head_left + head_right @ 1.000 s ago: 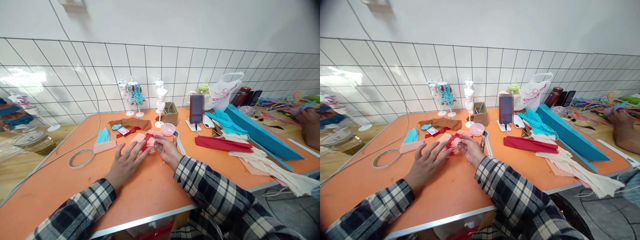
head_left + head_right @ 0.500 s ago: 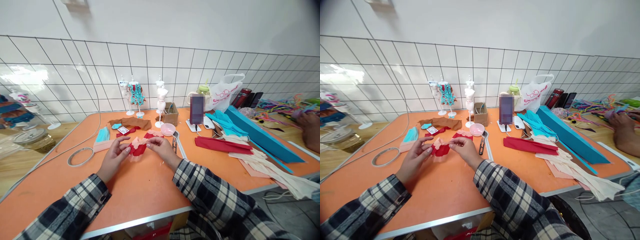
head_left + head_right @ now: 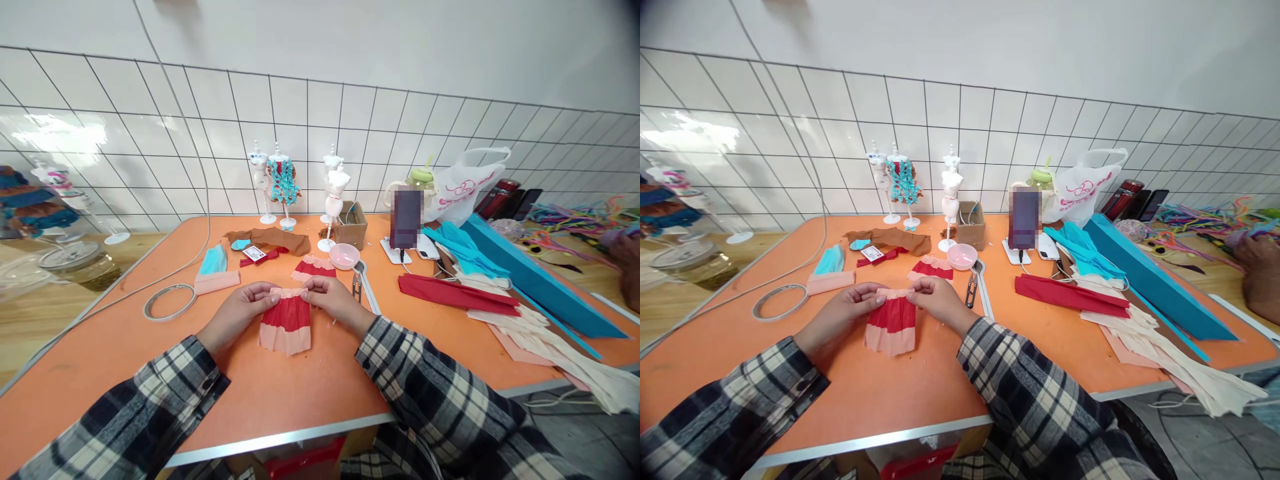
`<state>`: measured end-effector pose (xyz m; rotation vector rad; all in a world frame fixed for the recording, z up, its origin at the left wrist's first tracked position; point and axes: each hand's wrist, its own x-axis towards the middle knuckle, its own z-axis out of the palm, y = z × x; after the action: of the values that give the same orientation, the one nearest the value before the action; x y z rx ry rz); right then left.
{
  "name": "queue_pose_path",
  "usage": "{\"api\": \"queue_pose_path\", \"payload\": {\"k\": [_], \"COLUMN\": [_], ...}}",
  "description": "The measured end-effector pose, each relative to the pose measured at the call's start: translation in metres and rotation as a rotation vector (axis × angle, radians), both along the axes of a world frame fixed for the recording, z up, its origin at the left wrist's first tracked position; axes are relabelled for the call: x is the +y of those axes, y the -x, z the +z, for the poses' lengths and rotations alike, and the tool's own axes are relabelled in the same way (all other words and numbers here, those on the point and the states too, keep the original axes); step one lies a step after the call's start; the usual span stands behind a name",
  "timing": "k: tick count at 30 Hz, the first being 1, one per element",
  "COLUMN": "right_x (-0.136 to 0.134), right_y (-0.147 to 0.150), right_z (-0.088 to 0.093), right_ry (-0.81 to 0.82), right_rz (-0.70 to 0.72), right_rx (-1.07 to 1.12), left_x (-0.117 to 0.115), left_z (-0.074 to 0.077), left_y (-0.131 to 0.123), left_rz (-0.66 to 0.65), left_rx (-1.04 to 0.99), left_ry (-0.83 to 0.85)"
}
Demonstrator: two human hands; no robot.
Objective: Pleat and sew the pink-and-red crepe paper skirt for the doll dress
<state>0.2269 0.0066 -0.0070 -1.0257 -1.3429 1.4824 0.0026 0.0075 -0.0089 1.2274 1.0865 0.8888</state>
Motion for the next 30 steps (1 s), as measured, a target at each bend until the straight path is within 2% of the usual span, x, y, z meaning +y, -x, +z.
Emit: {"api": "queue_pose_path", "payload": {"k": [4,7,9,13,15,18,20,22,26,30], "right_x": [0.001,0.001,0.002,0.004,0.006,0.005,0.004,0.003,0.006,0.01], "right_y": [-0.001,-0.002,-0.005,-0.013,-0.015,-0.016,-0.017,-0.017,-0.018,-0.017], "right_z": [-0.004,-0.005,-0.003,0.003,0.005,0.004,0.003,0.001,-0.002,-0.006], "right_ry": [0.084,0.116,0.083,-0.004,0.0,0.141,0.289,0.368,0.318,0.237], "right_rz": [0.024,0.001,-0.016,0.025,0.028,0.019,0.054,0.082,0.027,-0.021], "right_rx": [-0.039,-0.03,0.004,0.104,0.101,0.139,0.192,0.193,0.157,0.239], "left_x": [0.0,-0.002,-0.004,-0.008,-0.009,-0.009,-0.008,-0.006,-0.004,-0.005], "left_z": [0.001,0.005,0.008,0.011,0.009,0.005,0.004,0.004,0.005,0.007], "left_y": [-0.001,-0.001,0.0,0.001,0.001,0.0,0.0,0.002,0.003,-0.001], "left_rz": [0.109,0.122,0.048,-0.257,-0.293,-0.217,-0.167,-0.133,-0.05,0.049], "left_rx": [-0.035,-0.098,-0.149,-0.119,-0.103,-0.177,-0.223,-0.226,-0.221,-0.314], "left_ry": [0.001,0.028,0.106,0.373,0.418,0.373,0.333,0.311,0.277,0.229]}}
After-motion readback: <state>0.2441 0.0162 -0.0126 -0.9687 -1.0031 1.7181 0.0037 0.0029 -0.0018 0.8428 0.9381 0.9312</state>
